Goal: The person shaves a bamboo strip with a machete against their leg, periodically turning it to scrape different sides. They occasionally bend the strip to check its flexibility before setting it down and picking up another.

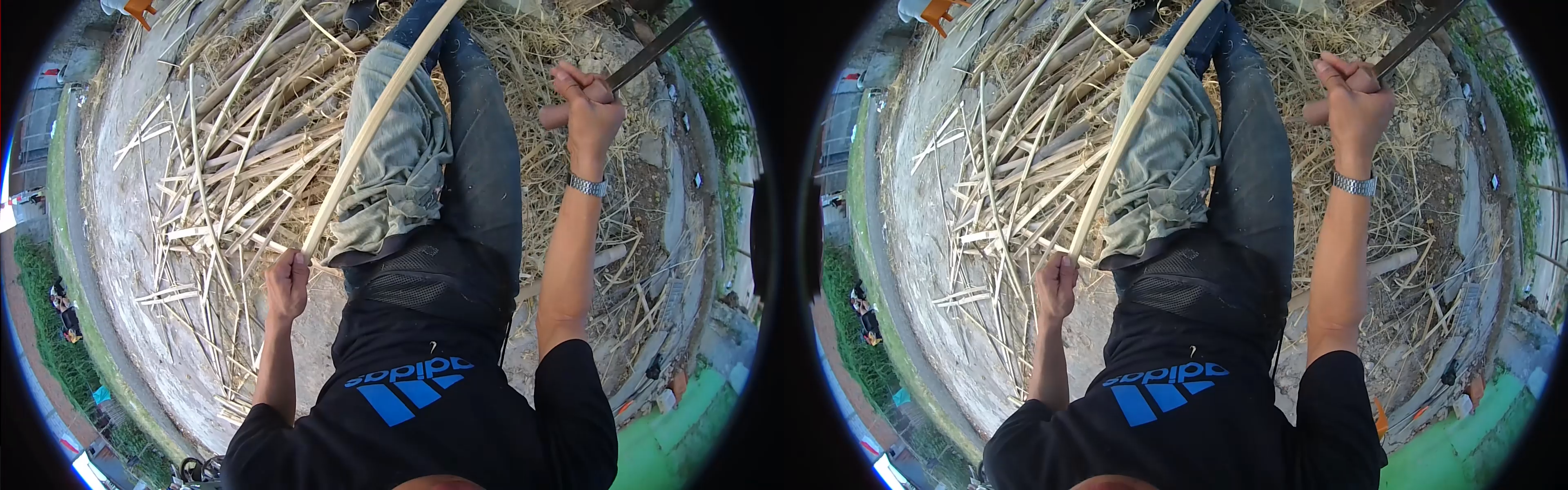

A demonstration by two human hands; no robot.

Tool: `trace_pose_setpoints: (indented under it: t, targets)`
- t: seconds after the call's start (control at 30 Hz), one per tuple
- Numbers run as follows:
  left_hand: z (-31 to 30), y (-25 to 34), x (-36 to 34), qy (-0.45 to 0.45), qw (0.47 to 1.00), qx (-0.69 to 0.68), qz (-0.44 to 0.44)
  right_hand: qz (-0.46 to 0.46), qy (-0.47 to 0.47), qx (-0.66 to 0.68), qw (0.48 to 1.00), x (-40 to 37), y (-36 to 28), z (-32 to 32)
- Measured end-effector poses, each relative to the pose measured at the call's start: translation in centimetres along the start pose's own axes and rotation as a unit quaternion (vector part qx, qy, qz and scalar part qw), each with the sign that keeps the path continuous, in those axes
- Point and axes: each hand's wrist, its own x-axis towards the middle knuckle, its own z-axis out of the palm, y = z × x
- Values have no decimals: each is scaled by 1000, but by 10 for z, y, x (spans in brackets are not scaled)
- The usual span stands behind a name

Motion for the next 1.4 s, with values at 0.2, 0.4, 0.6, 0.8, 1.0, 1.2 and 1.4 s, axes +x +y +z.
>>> trace_pose_setpoints:
  t: [0.2, 0.4, 0.6, 0.8, 1.0, 1.2, 1.4]
  targets:
    - [14, 22, 24, 10, 998, 29, 54, 70, -151, 83, 983, -48, 2, 17]
    - [1, 20, 35, -2, 995, 53, 88, 214, -189, 49, 957, -70, -20, 32]
    - [-2, 5, 23, -129, 987, 54, 81, 137, -172, 27, 975, -80, 0, 36]
    - [37, 60, 40, -193, 943, -199, 186, 197, -208, 91, 954, -119, -19, 48]
    - [59, 120, 74, -276, 946, -159, 62, 213, -325, 24, 921, -143, -50, 55]
    - [58, 139, 76, -217, 910, -353, 20, -56, -398, -213, 891, -152, -49, 24]
    - [91, 120, 62, -122, 946, -299, 39, -89, -466, -271, 837, -163, -31, 18]
